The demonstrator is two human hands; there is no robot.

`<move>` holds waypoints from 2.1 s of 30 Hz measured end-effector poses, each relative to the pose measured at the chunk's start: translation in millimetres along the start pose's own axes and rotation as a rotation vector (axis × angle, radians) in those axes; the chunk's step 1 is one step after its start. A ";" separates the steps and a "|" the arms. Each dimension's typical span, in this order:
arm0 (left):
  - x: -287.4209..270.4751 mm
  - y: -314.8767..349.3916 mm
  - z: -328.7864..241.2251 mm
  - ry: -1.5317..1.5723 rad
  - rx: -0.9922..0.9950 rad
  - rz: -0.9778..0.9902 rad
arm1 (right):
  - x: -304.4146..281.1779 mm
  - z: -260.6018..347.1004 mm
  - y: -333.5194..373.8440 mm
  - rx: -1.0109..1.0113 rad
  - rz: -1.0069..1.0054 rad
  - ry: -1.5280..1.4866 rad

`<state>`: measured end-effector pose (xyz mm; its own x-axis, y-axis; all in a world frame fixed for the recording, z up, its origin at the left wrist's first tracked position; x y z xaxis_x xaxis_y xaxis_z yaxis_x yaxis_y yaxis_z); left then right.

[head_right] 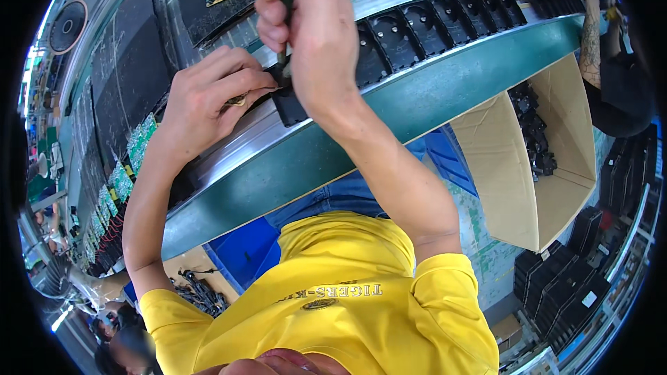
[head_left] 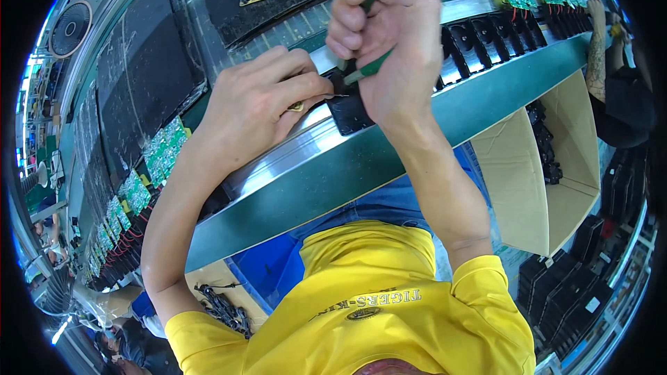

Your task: The person is manually assembling and inspecting circuit boards on an assembly line using small hand tools.

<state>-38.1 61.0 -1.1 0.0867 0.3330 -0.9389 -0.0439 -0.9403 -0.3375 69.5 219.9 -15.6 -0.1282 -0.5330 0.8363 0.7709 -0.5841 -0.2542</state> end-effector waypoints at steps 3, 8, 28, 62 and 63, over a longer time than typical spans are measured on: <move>-1.5 1.4 -1.7 0.012 -0.012 -0.001 | -5.2 -7.1 -0.9 -0.006 0.078 -0.036; -5.5 -0.4 -7.9 0.062 -0.106 0.071 | -4.5 -6.3 8.1 -0.077 0.105 0.194; -2.4 -7.4 -38.4 -0.089 -0.286 -0.011 | -4.7 66.0 99.5 -0.263 0.263 1.872; 5.6 -25.2 -50.4 -0.235 -0.279 -0.016 | 6.6 76.1 92.5 -0.220 0.267 1.646; 4.2 -24.1 -51.0 -0.245 -0.291 -0.011 | 11.2 78.9 89.5 -0.219 0.268 1.584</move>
<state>14.1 81.5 6.5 -0.1564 0.3170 -0.9354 0.2430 -0.9056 -0.3475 186.3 210.0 9.4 -0.5990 -0.6102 -0.5185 0.7946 -0.3731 -0.4790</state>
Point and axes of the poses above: each hand's wrist, its own y-axis away from the middle knuckle, its own x-axis out of the palm, z = x × y, the point moved 2 cm from there along -y, towards the middle knuckle, and after that the axes turned 12 degrees about -y, right-handed, at the moved point
